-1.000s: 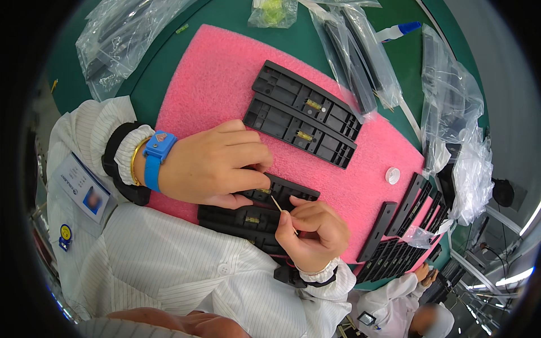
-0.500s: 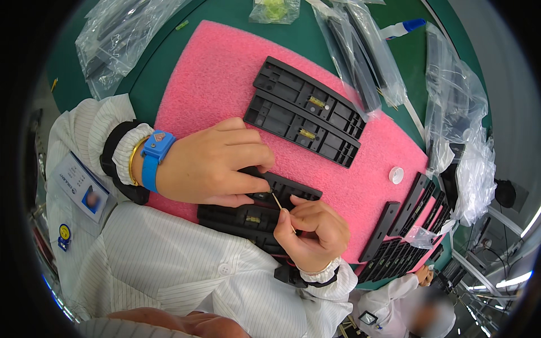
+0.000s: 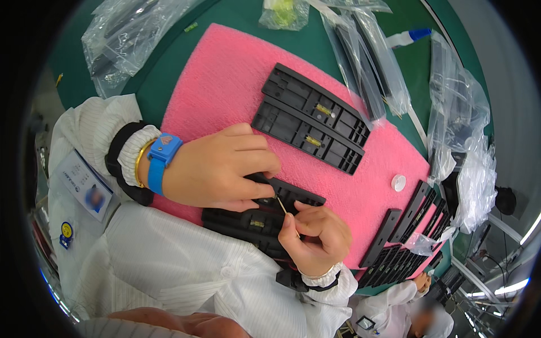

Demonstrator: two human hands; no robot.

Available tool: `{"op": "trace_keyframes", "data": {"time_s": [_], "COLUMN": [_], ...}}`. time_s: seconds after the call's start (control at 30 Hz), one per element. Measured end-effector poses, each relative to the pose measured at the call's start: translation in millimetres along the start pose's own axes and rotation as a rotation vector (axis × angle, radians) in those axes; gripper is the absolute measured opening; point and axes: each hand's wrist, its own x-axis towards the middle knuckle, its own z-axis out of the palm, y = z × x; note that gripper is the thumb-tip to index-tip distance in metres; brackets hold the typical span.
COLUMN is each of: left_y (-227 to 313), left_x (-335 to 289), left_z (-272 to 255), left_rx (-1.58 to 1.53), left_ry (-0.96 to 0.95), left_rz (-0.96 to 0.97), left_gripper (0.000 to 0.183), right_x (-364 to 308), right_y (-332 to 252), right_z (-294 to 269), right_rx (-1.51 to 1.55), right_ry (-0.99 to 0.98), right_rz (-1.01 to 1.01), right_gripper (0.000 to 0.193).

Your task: The person applies glue to small yellow components on black plastic frames using a thin wooden stick. They dip the stick into a small white container of adhesive and dab it onto the components, occasionally rearranging the frames on a pink foam pad.

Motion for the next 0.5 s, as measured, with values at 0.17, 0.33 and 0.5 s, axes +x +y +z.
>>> {"op": "trace_keyframes", "data": {"time_s": [0.17, 0.33, 0.5], "left_y": [-3, 0, 0], "left_x": [2, 2, 2], "left_z": [8, 11, 6], "left_rx": [0.01, 0.002, 0.026], "left_ry": [0.034, 0.037, 0.016], "left_rz": [0.038, 0.044, 0.046], "left_gripper": [0.035, 0.036, 0.034], "right_x": [-10, -12, -10], "right_y": [-2, -2, -2], "right_z": [0, -2, 0], "right_rx": [-0.018, 0.024, 0.056], "right_ry": [0.078, 0.089, 0.084], "right_rz": [0.043, 0.072, 0.085], "right_gripper": [0.027, 0.028, 0.027]}}
